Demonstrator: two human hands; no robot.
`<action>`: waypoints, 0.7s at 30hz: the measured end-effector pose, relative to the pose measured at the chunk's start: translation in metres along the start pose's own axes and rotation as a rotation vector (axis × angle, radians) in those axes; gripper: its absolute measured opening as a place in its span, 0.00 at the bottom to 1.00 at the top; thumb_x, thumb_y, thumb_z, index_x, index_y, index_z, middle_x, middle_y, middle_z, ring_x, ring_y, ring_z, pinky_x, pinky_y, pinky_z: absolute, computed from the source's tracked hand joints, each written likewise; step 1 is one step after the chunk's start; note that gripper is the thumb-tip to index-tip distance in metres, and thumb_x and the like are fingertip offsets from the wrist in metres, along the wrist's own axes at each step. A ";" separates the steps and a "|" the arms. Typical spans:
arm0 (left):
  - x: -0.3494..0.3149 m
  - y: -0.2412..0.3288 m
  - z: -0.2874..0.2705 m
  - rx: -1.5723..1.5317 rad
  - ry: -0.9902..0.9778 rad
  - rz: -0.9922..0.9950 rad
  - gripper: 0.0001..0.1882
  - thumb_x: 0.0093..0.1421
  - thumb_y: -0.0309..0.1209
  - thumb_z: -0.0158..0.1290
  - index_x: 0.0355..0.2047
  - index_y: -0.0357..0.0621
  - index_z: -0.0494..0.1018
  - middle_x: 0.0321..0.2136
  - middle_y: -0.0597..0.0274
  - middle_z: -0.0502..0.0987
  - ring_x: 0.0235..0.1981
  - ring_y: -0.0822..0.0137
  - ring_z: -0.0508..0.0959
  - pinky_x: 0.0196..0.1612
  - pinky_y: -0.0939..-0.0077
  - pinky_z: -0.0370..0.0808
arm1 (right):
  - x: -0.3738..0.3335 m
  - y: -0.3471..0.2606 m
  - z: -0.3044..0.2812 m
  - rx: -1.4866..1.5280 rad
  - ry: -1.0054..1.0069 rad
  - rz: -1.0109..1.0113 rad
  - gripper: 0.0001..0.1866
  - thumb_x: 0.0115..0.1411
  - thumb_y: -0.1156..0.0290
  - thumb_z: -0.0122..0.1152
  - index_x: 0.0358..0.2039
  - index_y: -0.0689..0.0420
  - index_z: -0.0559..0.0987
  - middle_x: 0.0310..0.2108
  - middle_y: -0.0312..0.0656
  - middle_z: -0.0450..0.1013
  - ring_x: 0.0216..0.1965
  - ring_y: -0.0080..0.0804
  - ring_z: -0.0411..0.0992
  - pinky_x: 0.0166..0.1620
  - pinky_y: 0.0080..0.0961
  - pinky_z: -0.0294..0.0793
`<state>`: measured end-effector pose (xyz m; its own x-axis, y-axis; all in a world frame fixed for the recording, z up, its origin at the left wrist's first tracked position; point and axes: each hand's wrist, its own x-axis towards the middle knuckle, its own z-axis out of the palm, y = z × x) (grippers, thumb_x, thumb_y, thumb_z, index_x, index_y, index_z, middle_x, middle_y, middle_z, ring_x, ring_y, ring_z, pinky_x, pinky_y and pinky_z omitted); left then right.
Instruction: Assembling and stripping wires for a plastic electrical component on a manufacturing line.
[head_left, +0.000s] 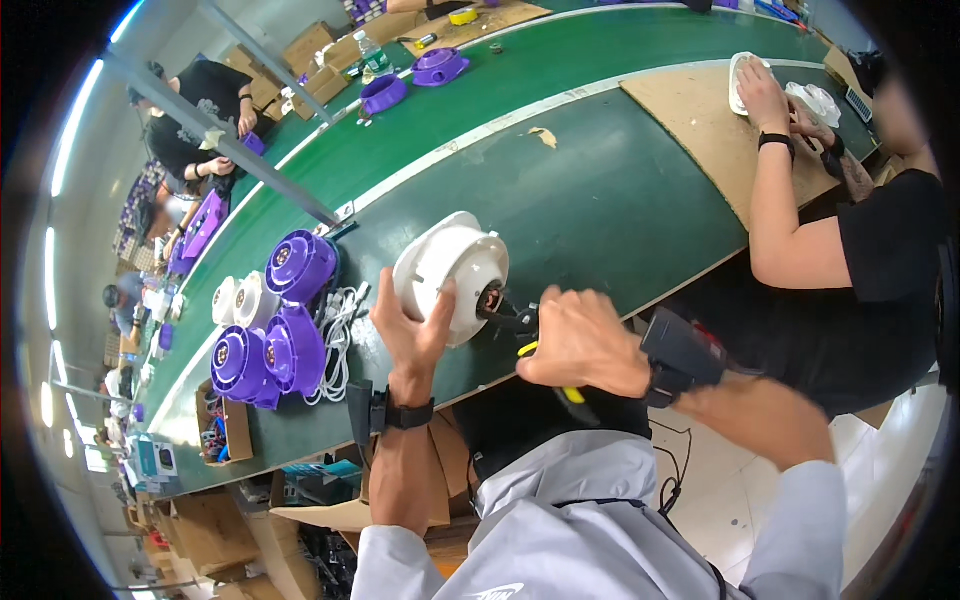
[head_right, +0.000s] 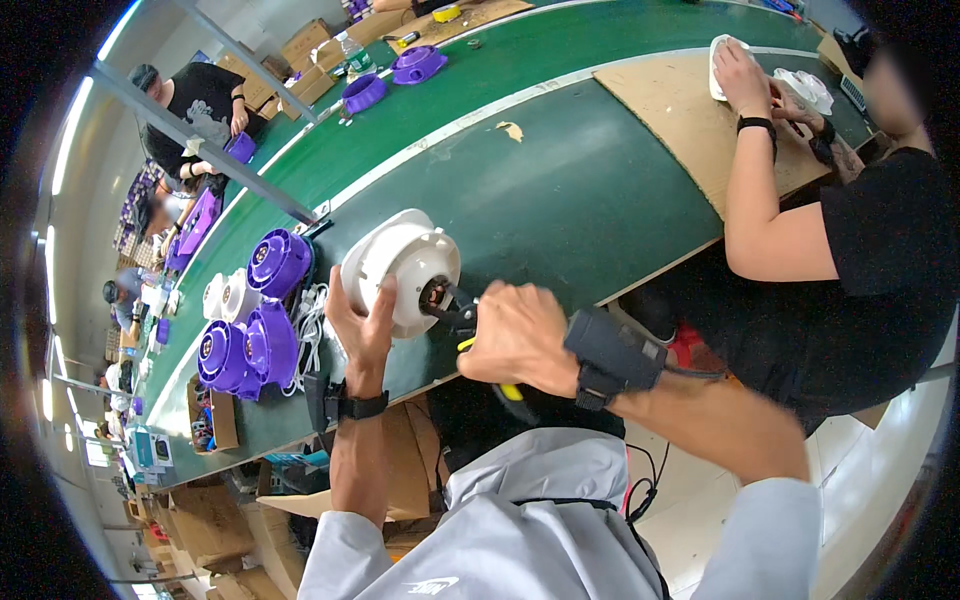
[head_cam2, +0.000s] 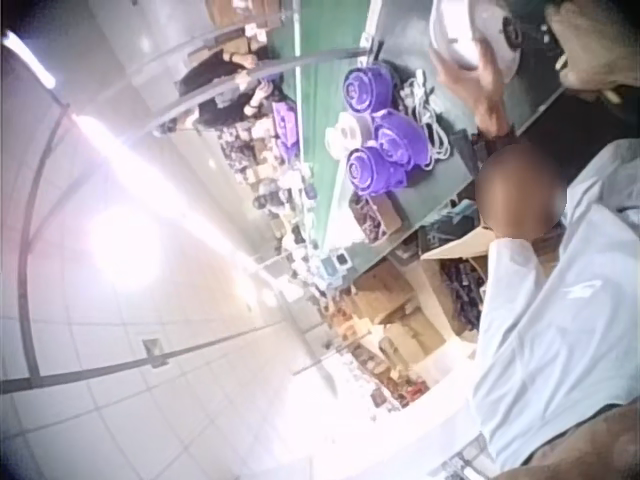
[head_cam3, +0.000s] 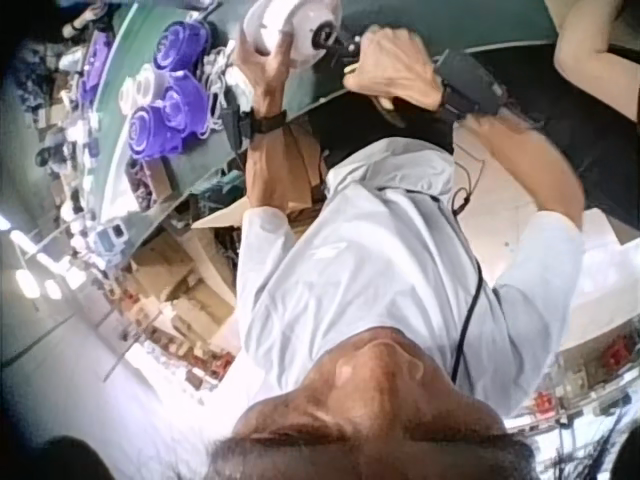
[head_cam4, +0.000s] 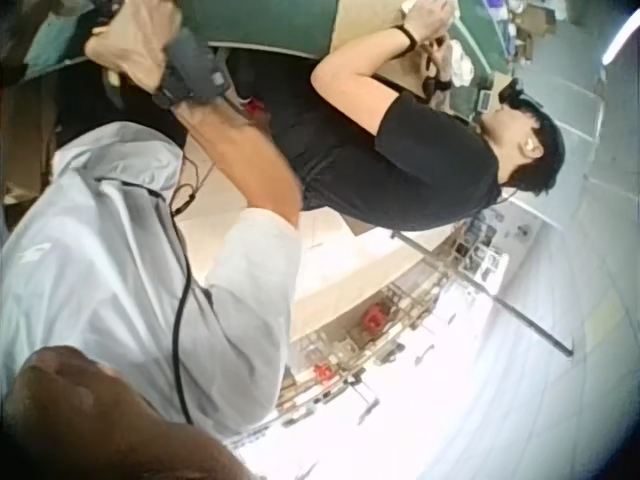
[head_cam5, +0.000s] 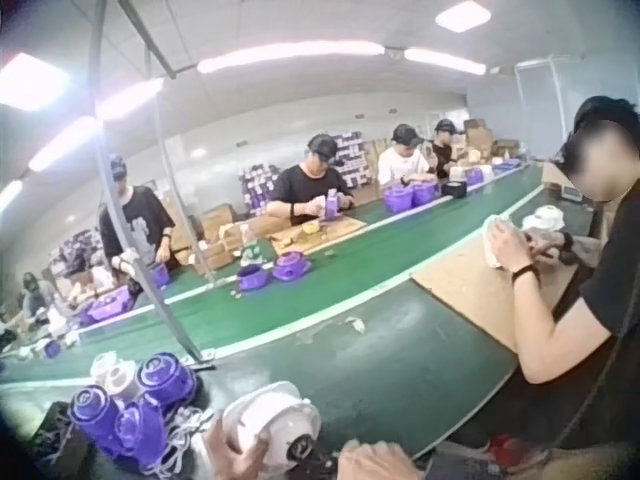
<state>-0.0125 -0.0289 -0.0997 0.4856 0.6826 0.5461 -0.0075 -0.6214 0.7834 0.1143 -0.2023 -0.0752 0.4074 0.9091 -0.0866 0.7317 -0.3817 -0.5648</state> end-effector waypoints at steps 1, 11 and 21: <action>0.000 0.000 0.000 -0.002 0.003 0.000 0.21 0.51 0.35 0.66 0.35 0.32 0.71 0.26 0.50 0.80 0.29 0.68 0.81 0.32 0.73 0.77 | -0.001 -0.001 0.003 0.152 -0.079 0.069 0.23 0.40 0.62 0.64 0.20 0.75 0.73 0.21 0.65 0.74 0.27 0.59 0.78 0.33 0.41 0.78; 0.006 -0.005 -0.005 0.011 -0.017 -0.131 0.22 0.61 0.40 0.60 0.46 0.33 0.72 0.37 0.58 0.77 0.38 0.69 0.76 0.42 0.72 0.74 | -0.033 0.014 0.002 0.563 -0.360 0.256 0.19 0.42 0.63 0.65 0.21 0.69 0.74 0.15 0.48 0.69 0.21 0.39 0.72 0.28 0.35 0.70; -0.003 -0.015 -0.016 -0.087 0.057 -0.211 0.24 0.63 0.41 0.57 0.49 0.32 0.70 0.40 0.56 0.75 0.41 0.70 0.74 0.46 0.74 0.71 | -0.037 0.022 0.022 0.210 -0.002 0.096 0.25 0.40 0.64 0.66 0.30 0.75 0.71 0.18 0.59 0.73 0.25 0.59 0.76 0.34 0.42 0.75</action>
<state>-0.0281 -0.0156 -0.1086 0.4341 0.8161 0.3815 0.0122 -0.4287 0.9033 0.1034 -0.2403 -0.1020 0.4685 0.8706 -0.1502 0.5591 -0.4239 -0.7125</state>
